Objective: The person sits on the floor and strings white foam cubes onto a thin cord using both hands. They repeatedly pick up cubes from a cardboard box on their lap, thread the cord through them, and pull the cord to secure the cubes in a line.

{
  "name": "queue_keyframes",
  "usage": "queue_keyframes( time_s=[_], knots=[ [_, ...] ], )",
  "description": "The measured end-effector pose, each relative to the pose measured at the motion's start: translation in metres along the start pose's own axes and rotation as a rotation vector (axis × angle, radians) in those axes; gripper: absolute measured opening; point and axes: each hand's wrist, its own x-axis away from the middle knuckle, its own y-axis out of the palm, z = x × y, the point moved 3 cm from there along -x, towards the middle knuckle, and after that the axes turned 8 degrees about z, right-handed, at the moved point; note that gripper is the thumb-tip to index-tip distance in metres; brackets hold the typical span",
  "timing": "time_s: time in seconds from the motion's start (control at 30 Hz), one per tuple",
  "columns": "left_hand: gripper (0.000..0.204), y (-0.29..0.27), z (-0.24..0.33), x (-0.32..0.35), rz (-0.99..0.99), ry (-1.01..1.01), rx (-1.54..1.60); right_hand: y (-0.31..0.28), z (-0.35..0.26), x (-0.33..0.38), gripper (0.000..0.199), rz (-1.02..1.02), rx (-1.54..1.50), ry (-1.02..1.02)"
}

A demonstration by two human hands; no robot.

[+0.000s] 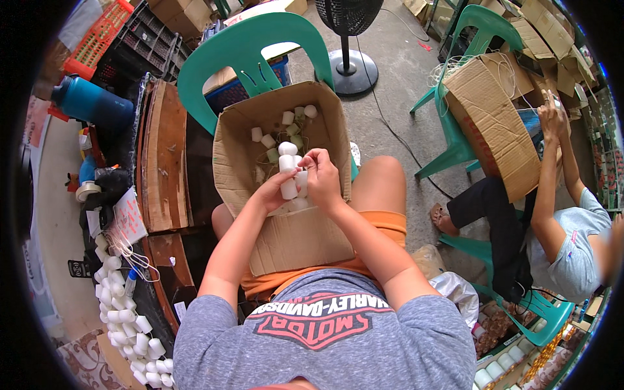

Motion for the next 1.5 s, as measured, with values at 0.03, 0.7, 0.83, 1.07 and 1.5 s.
queue_keyframes(
  time_s=[0.03,0.7,0.83,1.07,1.5],
  knots=[
    [0.033,0.003,0.0,0.005,0.0,0.013,0.068,0.005,-0.009,0.003,0.006,0.01,-0.046,0.001],
    [0.038,-0.012,-0.021,0.064,-0.26,0.117,0.981,0.011,-0.044,0.092,0.024,-0.355,0.064,-0.665],
    [0.044,-0.028,-0.008,0.085,-0.391,0.114,1.063,-0.021,-0.017,0.064,0.026,-0.122,0.266,-0.574],
    [0.034,-0.031,0.025,0.123,-0.21,0.272,0.896,-0.067,0.031,0.052,0.021,-0.052,0.455,-0.626],
    [0.033,-0.021,0.076,0.222,-0.166,0.582,0.836,-0.062,0.047,0.056,0.02,-0.09,0.532,-0.648]
  ],
)
